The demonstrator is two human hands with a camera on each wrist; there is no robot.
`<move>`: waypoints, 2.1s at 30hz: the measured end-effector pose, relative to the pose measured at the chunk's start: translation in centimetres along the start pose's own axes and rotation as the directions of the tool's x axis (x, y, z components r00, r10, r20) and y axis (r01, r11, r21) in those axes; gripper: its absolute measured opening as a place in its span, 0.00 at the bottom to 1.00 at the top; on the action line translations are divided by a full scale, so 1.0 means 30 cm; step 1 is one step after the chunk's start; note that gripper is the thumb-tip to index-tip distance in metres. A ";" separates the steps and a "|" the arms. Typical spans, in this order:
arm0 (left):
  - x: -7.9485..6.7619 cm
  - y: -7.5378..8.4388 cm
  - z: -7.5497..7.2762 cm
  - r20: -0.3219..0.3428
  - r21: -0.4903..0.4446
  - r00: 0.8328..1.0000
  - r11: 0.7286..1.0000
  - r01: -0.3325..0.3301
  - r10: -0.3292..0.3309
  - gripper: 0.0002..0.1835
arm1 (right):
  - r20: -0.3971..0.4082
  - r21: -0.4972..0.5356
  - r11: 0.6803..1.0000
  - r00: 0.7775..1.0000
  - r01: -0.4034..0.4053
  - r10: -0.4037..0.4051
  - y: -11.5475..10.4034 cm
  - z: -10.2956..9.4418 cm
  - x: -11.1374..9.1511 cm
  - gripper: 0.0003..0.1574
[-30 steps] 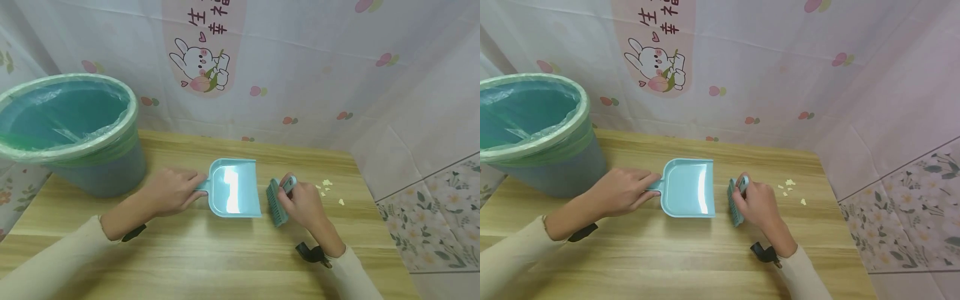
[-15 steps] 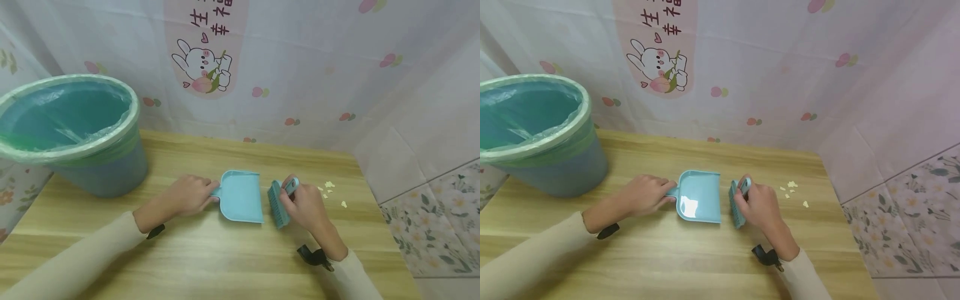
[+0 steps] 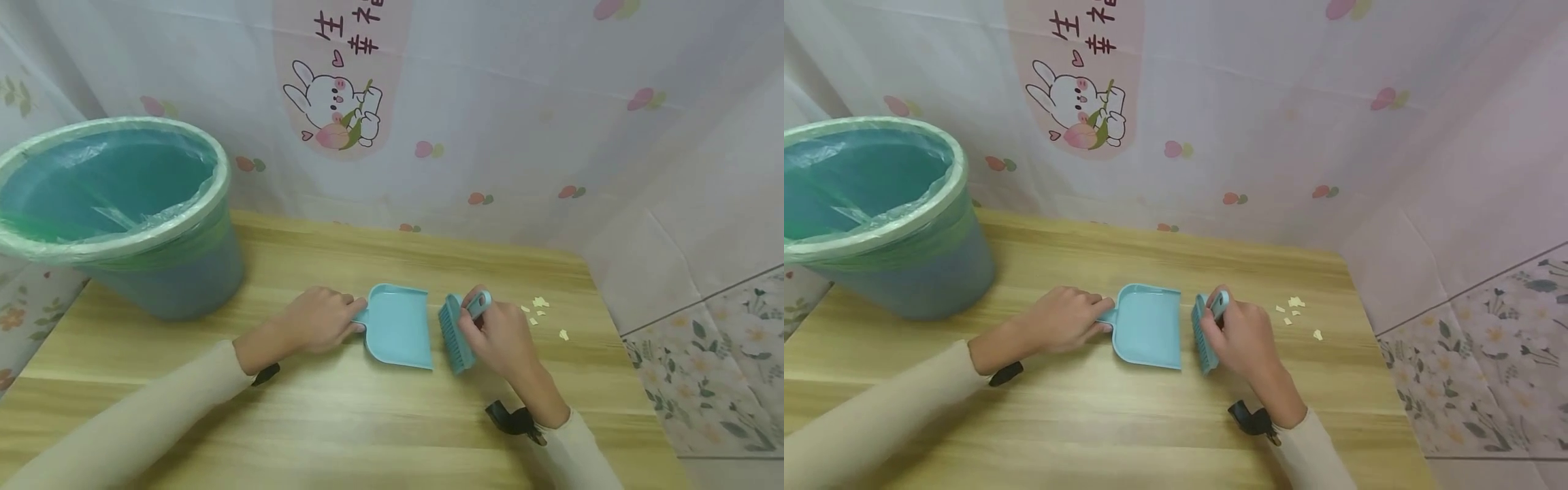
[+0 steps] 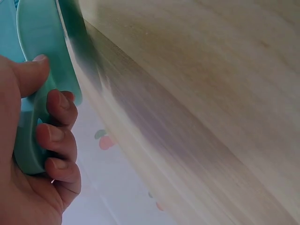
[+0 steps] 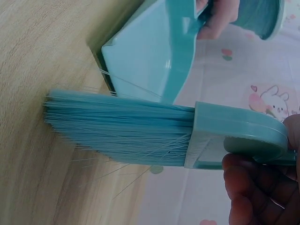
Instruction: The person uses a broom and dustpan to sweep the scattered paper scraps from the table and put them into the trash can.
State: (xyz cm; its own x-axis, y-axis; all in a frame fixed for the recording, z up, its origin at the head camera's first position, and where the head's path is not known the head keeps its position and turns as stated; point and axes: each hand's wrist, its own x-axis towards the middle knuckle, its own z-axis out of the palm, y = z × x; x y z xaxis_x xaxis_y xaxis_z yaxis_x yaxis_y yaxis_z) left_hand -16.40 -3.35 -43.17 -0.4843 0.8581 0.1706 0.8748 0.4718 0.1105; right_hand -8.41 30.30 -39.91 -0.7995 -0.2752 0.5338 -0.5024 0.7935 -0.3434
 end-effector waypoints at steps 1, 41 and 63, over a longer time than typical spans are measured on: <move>0.001 -0.003 -0.004 0.002 0.005 1.000 1.000 -0.003 0.003 0.15 | -0.005 0.001 1.000 1.000 0.000 0.000 -0.001 0.003 0.003 0.02; 0.015 -0.037 -0.016 0.127 0.002 0.992 1.000 0.023 -0.023 0.14 | -0.013 -0.401 0.866 0.947 -0.299 0.321 0.245 -0.327 -0.080 0.22; 0.061 -0.035 -0.034 0.188 -0.022 0.982 1.000 0.008 -0.004 0.14 | 0.164 -0.406 0.893 0.947 -0.192 0.278 0.372 -0.252 -0.111 0.11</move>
State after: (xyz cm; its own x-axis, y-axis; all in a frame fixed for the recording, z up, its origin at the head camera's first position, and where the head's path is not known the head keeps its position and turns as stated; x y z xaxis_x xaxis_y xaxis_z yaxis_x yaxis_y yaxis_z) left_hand -18.21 -2.48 -41.96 -0.4766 0.8790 -0.0172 0.8701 0.4744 0.1337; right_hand -8.88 44.17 -39.68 -0.9502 -0.1293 0.2834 -0.1621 0.9822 -0.0953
